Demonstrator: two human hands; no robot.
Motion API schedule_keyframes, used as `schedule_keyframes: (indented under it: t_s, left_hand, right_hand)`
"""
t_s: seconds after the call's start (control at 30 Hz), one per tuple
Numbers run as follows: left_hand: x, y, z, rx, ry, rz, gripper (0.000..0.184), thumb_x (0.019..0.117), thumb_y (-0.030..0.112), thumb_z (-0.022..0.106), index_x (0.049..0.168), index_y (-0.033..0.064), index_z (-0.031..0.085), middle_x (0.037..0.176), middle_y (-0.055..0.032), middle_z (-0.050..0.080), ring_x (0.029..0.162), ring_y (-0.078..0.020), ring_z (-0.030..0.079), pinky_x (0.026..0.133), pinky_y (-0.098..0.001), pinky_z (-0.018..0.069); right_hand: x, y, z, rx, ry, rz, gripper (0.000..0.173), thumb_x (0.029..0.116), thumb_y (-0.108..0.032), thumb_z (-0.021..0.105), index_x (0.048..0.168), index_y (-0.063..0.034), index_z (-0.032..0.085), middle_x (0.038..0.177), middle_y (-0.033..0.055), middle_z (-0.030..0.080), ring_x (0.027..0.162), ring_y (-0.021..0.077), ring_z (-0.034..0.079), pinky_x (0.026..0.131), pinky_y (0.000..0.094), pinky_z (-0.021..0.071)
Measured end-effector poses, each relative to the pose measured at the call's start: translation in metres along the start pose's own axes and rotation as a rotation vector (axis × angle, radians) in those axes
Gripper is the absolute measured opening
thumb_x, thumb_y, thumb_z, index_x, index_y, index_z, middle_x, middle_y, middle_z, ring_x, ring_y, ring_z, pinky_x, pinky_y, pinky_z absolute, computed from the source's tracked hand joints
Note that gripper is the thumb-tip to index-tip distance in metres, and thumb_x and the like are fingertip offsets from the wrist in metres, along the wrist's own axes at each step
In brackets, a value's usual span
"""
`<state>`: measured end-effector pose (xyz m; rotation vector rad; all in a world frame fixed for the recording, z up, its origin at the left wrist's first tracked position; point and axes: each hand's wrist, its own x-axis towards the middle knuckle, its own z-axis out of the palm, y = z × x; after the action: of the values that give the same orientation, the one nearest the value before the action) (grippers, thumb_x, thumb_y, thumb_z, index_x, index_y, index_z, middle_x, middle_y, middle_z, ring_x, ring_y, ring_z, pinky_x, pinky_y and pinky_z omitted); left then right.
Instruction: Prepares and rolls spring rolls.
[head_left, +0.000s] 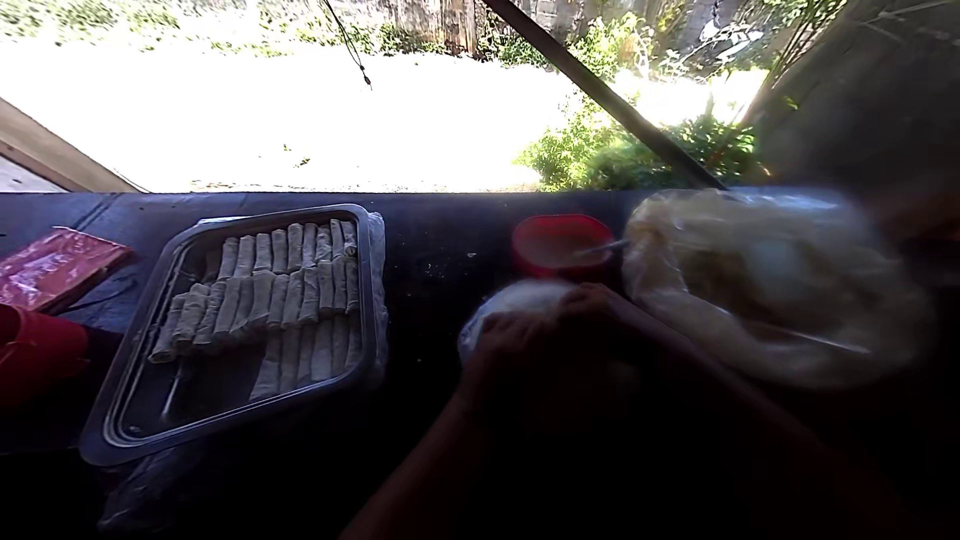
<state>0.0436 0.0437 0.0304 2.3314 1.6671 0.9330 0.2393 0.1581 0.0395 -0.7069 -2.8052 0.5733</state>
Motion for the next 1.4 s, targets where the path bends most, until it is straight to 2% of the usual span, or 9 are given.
schedule_keyframes:
  t_s: [0.07, 0.2, 0.4, 0.6, 0.77, 0.9, 1.1, 1.27, 1.4]
  left_hand:
    - [0.008, 0.009, -0.009, -0.018, -0.073, -0.045, 0.035, 0.1092, 0.027, 0.045, 0.116, 0.0065, 0.073, 0.110, -0.0100, 0.077, 0.110, -0.0279, 0.072, 0.103, -0.0494, 0.0476]
    - [0.005, -0.025, 0.021, 0.022, 0.108, 0.057, 0.031, 0.1085, 0.035, 0.047, 0.109, 0.0151, 0.070, 0.092, -0.0001, 0.074, 0.087, -0.0161, 0.070, 0.088, -0.0392, 0.0538]
    - [0.006, -0.033, 0.024, 0.031, 0.097, 0.030, 0.030, 0.1084, 0.035, 0.047, 0.108, 0.0172, 0.071, 0.091, 0.0030, 0.074, 0.087, -0.0128, 0.070, 0.090, -0.0395, 0.0520]
    - [0.008, -0.028, 0.022, 0.150, 0.117, 0.061, 0.033, 0.1074, 0.041, 0.049, 0.116, 0.0197, 0.072, 0.099, 0.0035, 0.076, 0.106, -0.0170, 0.068, 0.096, -0.0406, 0.0483]
    - [0.012, -0.032, 0.024, 0.141, 0.109, 0.092, 0.027, 0.1084, 0.030, 0.048, 0.112, 0.0182, 0.072, 0.088, 0.0018, 0.074, 0.088, -0.0151, 0.070, 0.092, -0.0395, 0.0519]
    - [0.014, -0.038, 0.024, 0.155, 0.089, 0.066, 0.028, 0.1083, 0.032, 0.049, 0.108, 0.0186, 0.073, 0.086, 0.0026, 0.073, 0.089, -0.0147, 0.070, 0.090, -0.0399, 0.0520]
    - [0.016, -0.031, 0.022, 0.213, 0.035, 0.109, 0.034, 0.1105, 0.030, 0.042, 0.129, 0.0199, 0.069, 0.120, 0.0029, 0.075, 0.124, -0.0152, 0.065, 0.107, -0.0403, 0.0473]
    - [0.020, -0.037, 0.020, 0.112, -0.089, 0.100, 0.038, 0.1090, 0.032, 0.045, 0.137, 0.0129, 0.063, 0.126, -0.0009, 0.073, 0.120, -0.0133, 0.067, 0.113, -0.0403, 0.0452]
    - [0.023, -0.043, 0.020, 0.074, -0.112, 0.099, 0.037, 0.1086, 0.030, 0.046, 0.135, 0.0117, 0.064, 0.126, 0.0009, 0.073, 0.120, -0.0112, 0.067, 0.114, -0.0379, 0.0447]
  right_hand:
    - [0.004, 0.001, -0.002, 0.039, -0.033, 0.024, 0.025, 0.1034, -0.025, 0.055, 0.103, -0.0122, 0.077, 0.108, 0.0038, 0.072, 0.111, 0.0190, 0.065, 0.100, 0.0441, 0.0491]
    - [0.001, 0.007, 0.001, 0.113, 0.019, 0.038, 0.026, 0.1030, -0.029, 0.058, 0.109, -0.0131, 0.078, 0.107, 0.0030, 0.072, 0.108, 0.0161, 0.065, 0.099, 0.0388, 0.0510]
    - [-0.012, 0.015, 0.016, 0.033, 0.183, -0.018, 0.026, 0.1056, -0.031, 0.055, 0.109, -0.0193, 0.077, 0.113, -0.0036, 0.073, 0.116, 0.0130, 0.064, 0.103, 0.0394, 0.0495]
    - [-0.003, 0.015, 0.014, 0.092, 0.144, 0.018, 0.025, 0.1045, -0.026, 0.056, 0.106, -0.0152, 0.079, 0.112, 0.0014, 0.072, 0.115, 0.0162, 0.063, 0.102, 0.0364, 0.0503]
    - [-0.003, 0.012, 0.013, 0.031, 0.158, 0.016, 0.028, 0.1057, -0.030, 0.054, 0.113, -0.0138, 0.076, 0.110, 0.0022, 0.072, 0.112, 0.0161, 0.065, 0.101, 0.0354, 0.0518]
    - [-0.008, 0.015, 0.020, -0.052, 0.230, -0.066, 0.028, 0.1080, -0.029, 0.050, 0.116, -0.0205, 0.075, 0.113, -0.0005, 0.073, 0.114, 0.0159, 0.065, 0.101, 0.0362, 0.0523]
    - [-0.002, 0.018, 0.019, -0.054, 0.160, 0.002, 0.032, 0.1088, -0.028, 0.046, 0.114, -0.0170, 0.076, 0.118, 0.0015, 0.071, 0.117, 0.0168, 0.064, 0.102, 0.0334, 0.0516]
    - [0.000, 0.017, 0.020, 0.018, 0.182, 0.084, 0.032, 0.1076, -0.029, 0.049, 0.116, -0.0143, 0.077, 0.117, 0.0044, 0.071, 0.117, 0.0178, 0.063, 0.104, 0.0344, 0.0504]
    - [-0.007, 0.015, 0.021, 0.079, 0.272, 0.171, 0.038, 0.1067, -0.021, 0.048, 0.139, -0.0098, 0.065, 0.125, 0.0094, 0.070, 0.118, 0.0177, 0.066, 0.105, 0.0355, 0.0518]
